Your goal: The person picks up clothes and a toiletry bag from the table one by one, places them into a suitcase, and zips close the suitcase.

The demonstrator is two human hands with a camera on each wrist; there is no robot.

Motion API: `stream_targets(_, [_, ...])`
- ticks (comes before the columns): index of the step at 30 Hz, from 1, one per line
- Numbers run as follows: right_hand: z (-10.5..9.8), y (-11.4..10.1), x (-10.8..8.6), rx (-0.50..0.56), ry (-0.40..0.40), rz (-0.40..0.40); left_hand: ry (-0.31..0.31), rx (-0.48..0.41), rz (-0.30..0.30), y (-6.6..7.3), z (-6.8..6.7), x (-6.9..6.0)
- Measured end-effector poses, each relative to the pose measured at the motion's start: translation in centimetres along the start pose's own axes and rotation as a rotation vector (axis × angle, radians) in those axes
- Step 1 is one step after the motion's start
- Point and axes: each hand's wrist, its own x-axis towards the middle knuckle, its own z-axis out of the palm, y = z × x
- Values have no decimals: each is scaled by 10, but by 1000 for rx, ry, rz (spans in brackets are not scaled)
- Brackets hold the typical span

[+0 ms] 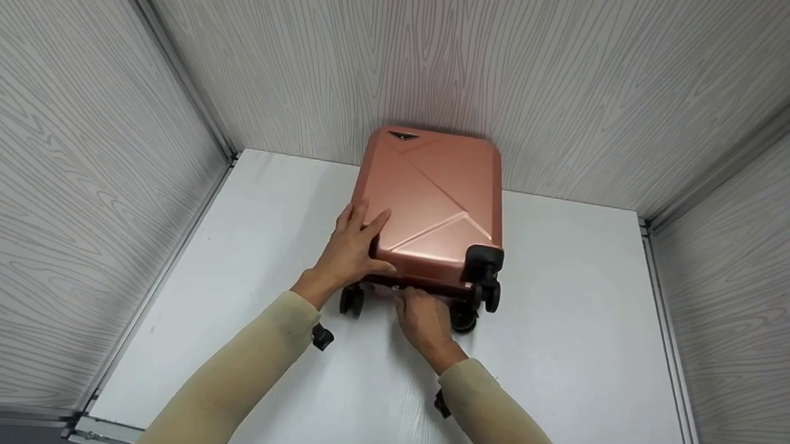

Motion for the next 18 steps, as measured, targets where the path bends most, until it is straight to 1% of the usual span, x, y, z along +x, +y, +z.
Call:
stream_targets(3, [-9,8,-1,-34,0,-29,-7,-20,-4,1,-1,0])
stream_targets(6, [-19,13,-1,-64,37,-78,-10,-42,-22,2,-3,-3])
stream_targets(10, [-34,20,4,-113,148,-176,3,-53,-45,5,-5,-7])
stream_targets(13, [-45,25,12,-144,255,-251,33,-37,-46,8,-5,-10])
stream_targets(15, [-52,28,17,-159,320,-295,63,-26,-39,9,-4,-12])
stream_targets(18, [-62,32,25,-176,393,-335,136,-29,-11,11,-2,-17])
